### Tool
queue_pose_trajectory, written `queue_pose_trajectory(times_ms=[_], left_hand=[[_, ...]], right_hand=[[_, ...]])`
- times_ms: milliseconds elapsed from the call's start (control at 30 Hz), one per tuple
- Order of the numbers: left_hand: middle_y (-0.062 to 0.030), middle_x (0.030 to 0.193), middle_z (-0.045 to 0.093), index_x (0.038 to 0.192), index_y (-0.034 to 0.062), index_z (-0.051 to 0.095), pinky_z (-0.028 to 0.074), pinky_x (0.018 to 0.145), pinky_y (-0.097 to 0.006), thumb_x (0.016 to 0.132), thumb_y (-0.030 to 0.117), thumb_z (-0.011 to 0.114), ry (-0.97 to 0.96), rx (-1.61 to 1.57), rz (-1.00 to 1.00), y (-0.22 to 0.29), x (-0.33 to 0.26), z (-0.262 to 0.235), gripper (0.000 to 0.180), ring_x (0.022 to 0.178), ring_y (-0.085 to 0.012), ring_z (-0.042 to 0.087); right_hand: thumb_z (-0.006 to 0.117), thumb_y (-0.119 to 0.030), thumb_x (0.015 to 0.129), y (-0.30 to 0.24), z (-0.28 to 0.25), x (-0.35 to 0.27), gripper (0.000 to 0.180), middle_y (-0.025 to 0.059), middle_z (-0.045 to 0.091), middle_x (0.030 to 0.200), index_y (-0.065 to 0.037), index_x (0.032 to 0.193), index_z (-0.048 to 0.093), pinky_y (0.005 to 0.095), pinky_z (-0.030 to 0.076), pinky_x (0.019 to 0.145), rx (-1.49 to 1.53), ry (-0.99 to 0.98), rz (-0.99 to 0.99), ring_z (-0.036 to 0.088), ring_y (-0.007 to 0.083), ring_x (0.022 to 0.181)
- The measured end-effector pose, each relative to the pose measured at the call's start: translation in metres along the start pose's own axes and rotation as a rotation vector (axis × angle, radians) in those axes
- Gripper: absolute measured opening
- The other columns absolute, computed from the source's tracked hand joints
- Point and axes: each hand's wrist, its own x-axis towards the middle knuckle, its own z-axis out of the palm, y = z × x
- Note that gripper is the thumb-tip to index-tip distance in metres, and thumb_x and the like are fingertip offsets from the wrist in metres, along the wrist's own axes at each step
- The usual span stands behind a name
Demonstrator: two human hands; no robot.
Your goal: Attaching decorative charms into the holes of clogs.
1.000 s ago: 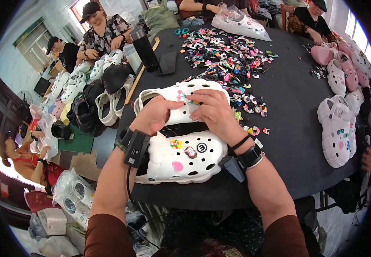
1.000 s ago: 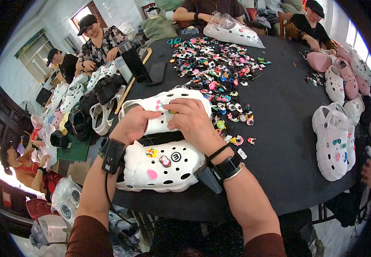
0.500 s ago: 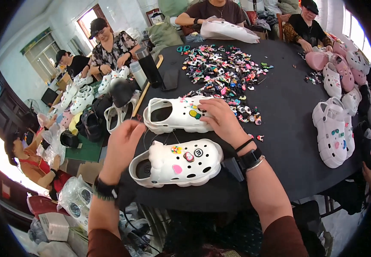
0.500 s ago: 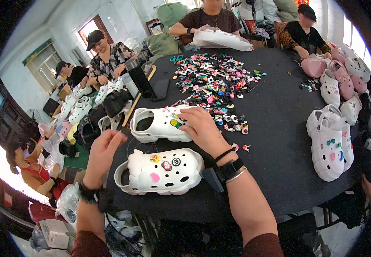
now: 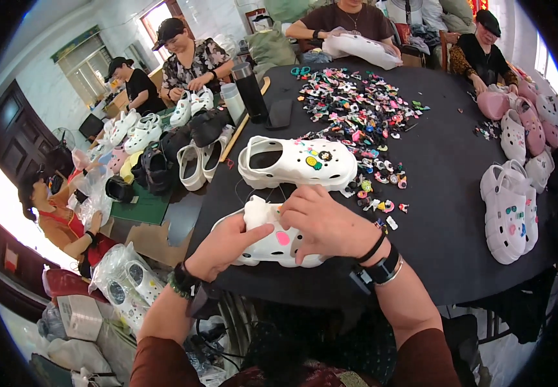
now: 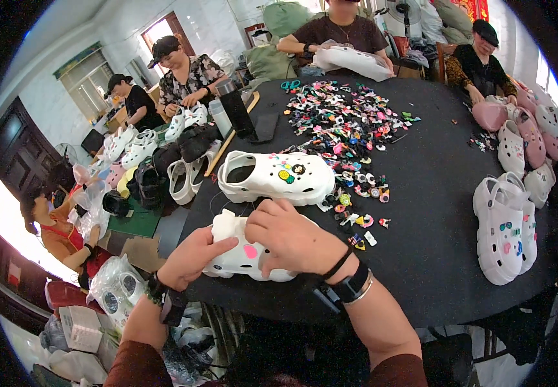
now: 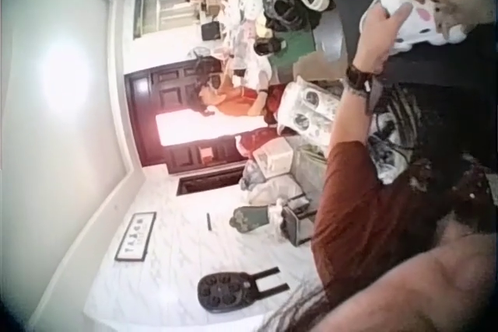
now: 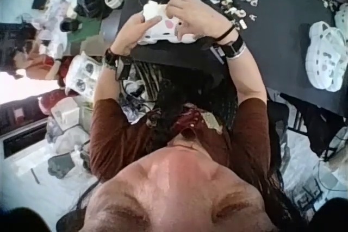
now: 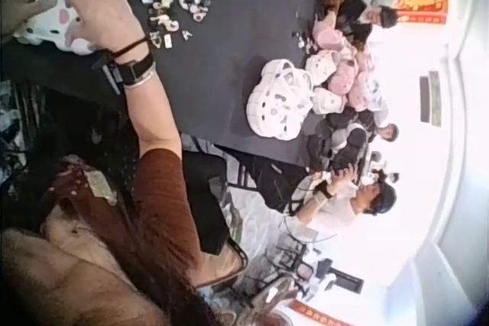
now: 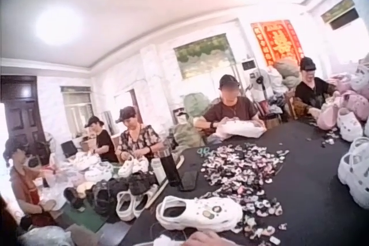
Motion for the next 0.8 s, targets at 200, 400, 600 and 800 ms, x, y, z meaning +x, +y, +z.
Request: queue_pose_trajectory(times_ms=[200, 400, 600, 800], left_hand=[[-0.0022, 0.090, 0.068, 0.111, 0.0014, 0.063, 0.049, 0.052, -0.023, 0.095, 0.020, 0.060, 0.059, -0.041, -0.095, -0.006, 0.014, -0.001, 0.025, 0.066, -0.0070, 0.063], [-0.0046, 0.094, 0.069, 0.114, 0.0007, 0.062, 0.052, 0.060, -0.025, 0.095, 0.014, 0.059, 0.048, -0.168, -0.111, 0.008, 0.006, 0.001, 0.023, 0.075, -0.0104, 0.066], [-0.0053, 0.098, 0.069, 0.115, -0.0007, 0.061, 0.054, 0.070, -0.027, 0.094, 0.012, 0.060, 0.016, -0.231, -0.040, 0.001, 0.013, 0.003, 0.024, 0.082, -0.0116, 0.066], [-0.0045, 0.100, 0.068, 0.114, -0.0004, 0.061, 0.053, 0.071, -0.026, 0.094, 0.012, 0.061, 0.008, -0.229, -0.015, -0.009, 0.015, 0.000, 0.024, 0.083, -0.0101, 0.065]], right_hand=[[0.086, -0.030, 0.055, -0.006, 0.017, 0.002, 0.053, 0.0041, 0.054, 0.104, -0.010, 0.096, 0.057, 0.0394, 0.036, 0.094, -0.043, 0.071, 0.057, 0.048, 0.0271, 0.108], [0.078, -0.023, 0.069, -0.007, 0.031, 0.005, 0.031, 0.0043, 0.057, 0.098, -0.009, 0.090, 0.060, 0.0385, 0.037, 0.093, -0.073, 0.190, 0.082, 0.052, 0.0251, 0.105], [0.073, -0.017, 0.076, -0.001, 0.038, 0.003, 0.016, 0.0041, 0.060, 0.092, -0.008, 0.082, 0.062, 0.0375, 0.041, 0.087, -0.051, 0.226, -0.016, 0.056, 0.0234, 0.100], [0.072, -0.013, 0.077, -0.001, 0.048, 0.005, 0.013, 0.0047, 0.059, 0.087, -0.008, 0.081, 0.060, 0.0380, 0.042, 0.085, 0.027, 0.342, 0.100, 0.057, 0.0249, 0.092]])
